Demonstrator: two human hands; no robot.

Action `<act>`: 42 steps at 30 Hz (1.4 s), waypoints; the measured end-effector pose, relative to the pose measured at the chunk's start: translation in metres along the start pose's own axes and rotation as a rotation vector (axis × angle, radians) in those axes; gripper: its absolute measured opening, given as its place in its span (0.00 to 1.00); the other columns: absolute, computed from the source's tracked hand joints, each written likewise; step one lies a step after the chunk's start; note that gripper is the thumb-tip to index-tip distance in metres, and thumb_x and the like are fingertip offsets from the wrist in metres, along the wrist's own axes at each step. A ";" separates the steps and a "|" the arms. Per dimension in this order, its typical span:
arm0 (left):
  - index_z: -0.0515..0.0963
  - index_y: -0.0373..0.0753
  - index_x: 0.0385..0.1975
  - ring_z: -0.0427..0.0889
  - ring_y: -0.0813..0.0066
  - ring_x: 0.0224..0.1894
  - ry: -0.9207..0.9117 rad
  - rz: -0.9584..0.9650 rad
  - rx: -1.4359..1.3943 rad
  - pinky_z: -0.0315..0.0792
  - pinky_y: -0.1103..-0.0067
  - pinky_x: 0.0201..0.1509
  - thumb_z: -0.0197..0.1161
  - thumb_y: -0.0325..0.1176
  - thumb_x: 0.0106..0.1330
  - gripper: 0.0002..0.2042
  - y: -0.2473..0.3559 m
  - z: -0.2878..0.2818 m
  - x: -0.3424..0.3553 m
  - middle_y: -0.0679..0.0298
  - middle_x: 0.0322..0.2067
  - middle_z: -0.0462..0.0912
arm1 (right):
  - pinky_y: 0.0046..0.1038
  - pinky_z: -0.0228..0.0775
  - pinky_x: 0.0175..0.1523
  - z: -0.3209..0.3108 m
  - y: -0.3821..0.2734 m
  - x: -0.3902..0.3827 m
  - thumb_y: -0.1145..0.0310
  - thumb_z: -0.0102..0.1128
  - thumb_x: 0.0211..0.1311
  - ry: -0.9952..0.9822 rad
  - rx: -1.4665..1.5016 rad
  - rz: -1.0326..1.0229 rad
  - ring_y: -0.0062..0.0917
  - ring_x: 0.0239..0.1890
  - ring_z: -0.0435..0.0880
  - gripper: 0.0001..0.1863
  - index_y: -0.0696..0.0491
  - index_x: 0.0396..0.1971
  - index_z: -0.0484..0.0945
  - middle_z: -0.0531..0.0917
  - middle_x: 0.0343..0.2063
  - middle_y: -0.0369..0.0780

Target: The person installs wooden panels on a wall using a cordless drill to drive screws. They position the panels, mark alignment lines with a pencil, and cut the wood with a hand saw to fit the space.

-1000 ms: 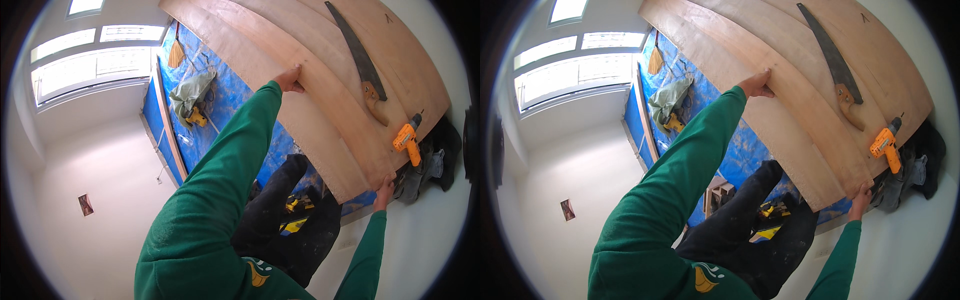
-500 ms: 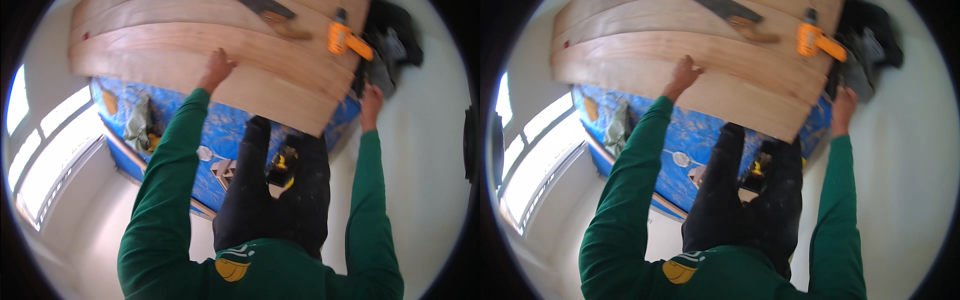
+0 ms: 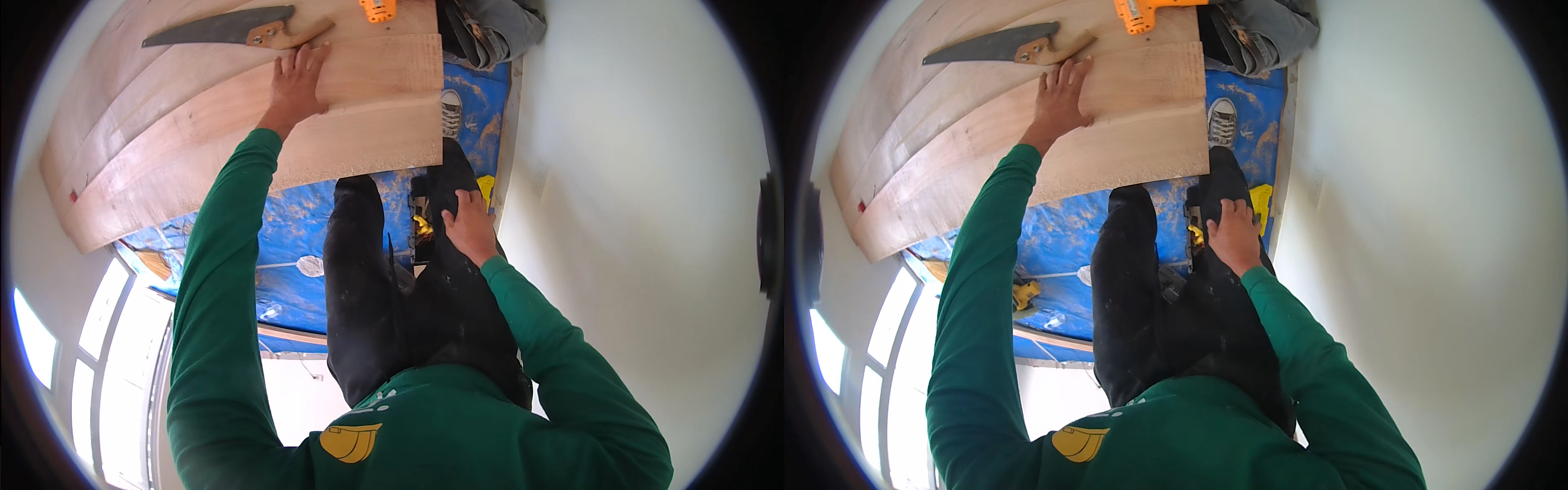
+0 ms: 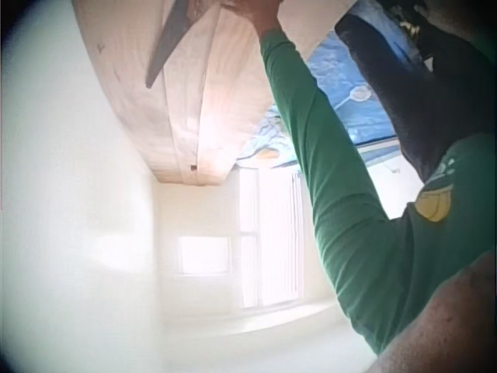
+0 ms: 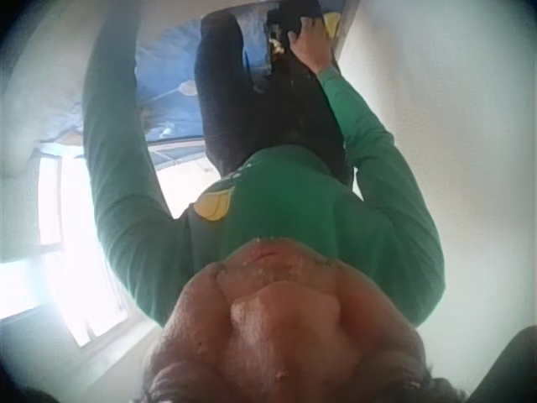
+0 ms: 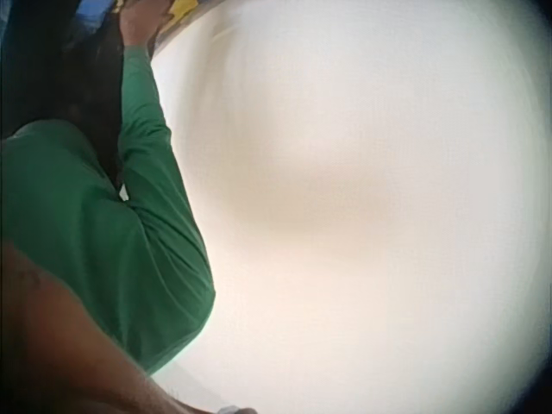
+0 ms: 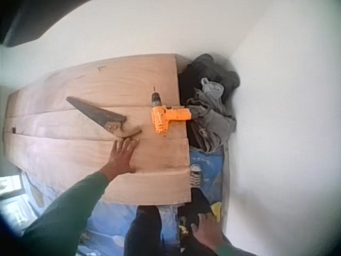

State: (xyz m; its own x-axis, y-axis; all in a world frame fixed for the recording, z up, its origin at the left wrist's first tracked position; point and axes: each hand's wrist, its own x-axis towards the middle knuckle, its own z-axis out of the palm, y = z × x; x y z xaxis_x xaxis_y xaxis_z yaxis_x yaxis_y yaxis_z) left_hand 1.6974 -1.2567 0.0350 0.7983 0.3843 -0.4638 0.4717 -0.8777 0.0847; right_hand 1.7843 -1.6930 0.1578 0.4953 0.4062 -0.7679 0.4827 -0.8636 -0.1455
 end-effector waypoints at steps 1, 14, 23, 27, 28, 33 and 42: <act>0.50 0.58 0.87 0.63 0.37 0.80 0.031 0.027 -0.026 0.57 0.42 0.84 0.89 0.46 0.43 0.67 0.000 -0.003 0.000 0.48 0.78 0.63 | 0.64 0.76 0.58 0.002 -0.001 0.001 0.55 0.69 0.72 0.063 0.015 -0.035 0.46 0.63 0.81 0.28 0.54 0.63 0.75 0.78 0.57 0.45; 0.52 0.65 0.86 0.66 0.39 0.76 0.092 0.169 -0.018 0.65 0.39 0.78 0.88 0.45 0.45 0.64 -0.006 0.001 0.007 0.51 0.73 0.65 | 0.67 0.78 0.52 0.011 0.004 0.001 0.51 0.68 0.70 0.060 0.060 0.053 0.44 0.61 0.83 0.28 0.53 0.61 0.75 0.80 0.54 0.45; 0.56 0.62 0.85 0.69 0.40 0.74 0.155 0.204 0.018 0.69 0.48 0.77 0.88 0.43 0.44 0.63 -0.008 0.004 0.006 0.50 0.73 0.68 | 0.67 0.76 0.56 0.003 0.001 0.002 0.50 0.67 0.72 0.033 0.062 0.047 0.45 0.62 0.82 0.31 0.53 0.65 0.73 0.80 0.57 0.45; 0.56 0.63 0.85 0.69 0.41 0.75 0.217 0.238 -0.055 0.70 0.50 0.77 0.88 0.43 0.45 0.63 -0.012 0.007 0.007 0.53 0.74 0.68 | 0.66 0.76 0.57 0.003 0.003 0.004 0.49 0.67 0.72 0.016 0.079 0.058 0.47 0.64 0.82 0.31 0.53 0.66 0.73 0.81 0.58 0.46; 0.56 0.63 0.85 0.69 0.41 0.75 0.209 0.234 -0.061 0.70 0.50 0.77 0.88 0.43 0.45 0.63 -0.013 0.007 0.008 0.53 0.74 0.68 | 0.66 0.76 0.58 0.003 0.004 0.004 0.49 0.67 0.72 0.014 0.078 0.055 0.47 0.64 0.82 0.32 0.53 0.66 0.73 0.81 0.59 0.47; 0.53 0.53 0.87 0.60 0.38 0.80 0.077 0.198 -0.037 0.61 0.48 0.81 0.88 0.49 0.46 0.65 -0.013 0.001 0.007 0.45 0.78 0.63 | 0.69 0.73 0.61 0.001 0.004 0.005 0.49 0.66 0.72 0.025 0.092 0.032 0.47 0.66 0.81 0.33 0.55 0.67 0.73 0.81 0.61 0.47; 0.49 0.45 0.88 0.57 0.34 0.82 0.126 0.203 -0.078 0.55 0.46 0.84 0.88 0.52 0.43 0.70 -0.020 0.013 0.002 0.40 0.80 0.59 | 0.71 0.71 0.64 -0.007 -0.004 0.013 0.48 0.66 0.73 -0.007 0.048 0.031 0.49 0.66 0.82 0.35 0.57 0.69 0.72 0.80 0.64 0.49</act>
State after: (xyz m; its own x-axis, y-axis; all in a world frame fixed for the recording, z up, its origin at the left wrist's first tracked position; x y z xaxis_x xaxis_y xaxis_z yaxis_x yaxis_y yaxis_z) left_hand 1.6841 -1.2421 0.0206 0.9177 0.2393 -0.3170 0.3204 -0.9177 0.2349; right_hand 1.7938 -1.6821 0.1533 0.5045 0.3770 -0.7767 0.4321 -0.8891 -0.1510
